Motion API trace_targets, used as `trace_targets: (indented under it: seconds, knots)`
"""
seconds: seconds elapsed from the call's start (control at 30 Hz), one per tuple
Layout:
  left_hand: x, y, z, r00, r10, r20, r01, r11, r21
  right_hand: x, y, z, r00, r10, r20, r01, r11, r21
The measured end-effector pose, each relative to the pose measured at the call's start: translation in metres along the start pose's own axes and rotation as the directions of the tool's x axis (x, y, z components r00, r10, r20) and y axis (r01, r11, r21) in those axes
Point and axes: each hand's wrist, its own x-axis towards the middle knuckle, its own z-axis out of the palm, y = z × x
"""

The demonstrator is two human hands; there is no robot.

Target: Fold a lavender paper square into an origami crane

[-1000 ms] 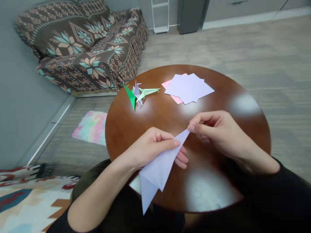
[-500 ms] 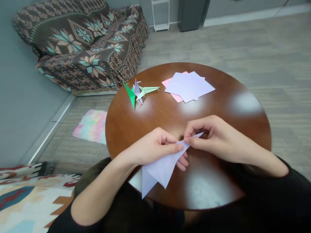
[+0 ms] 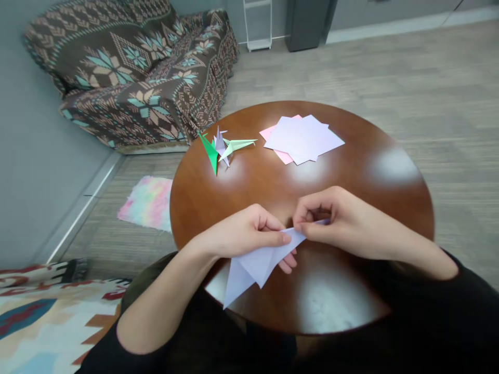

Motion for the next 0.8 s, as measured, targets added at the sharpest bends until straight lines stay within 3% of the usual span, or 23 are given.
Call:
trace_targets:
  seconds: [0.17,0.57,0.8]
  knots:
    - [-0.003,0.002,-0.002,0.999,-0.013,-0.032,0.014,0.999,0.039,0.001,0.002,-0.001,0.999,0.026,-0.038,-0.027,1.000,-0.016]
    - [0.003,-0.003,-0.003,0.998,-0.029,0.059,0.024,0.996,0.083,0.005,-0.002,0.007,0.995,0.068,0.075,-0.064,0.996,-0.061]
    - [0.003,-0.004,0.000,1.000,-0.009,0.025,0.007,0.996,0.091,0.006,0.001,0.013,0.999,0.047,0.023,-0.046,0.998,-0.043]
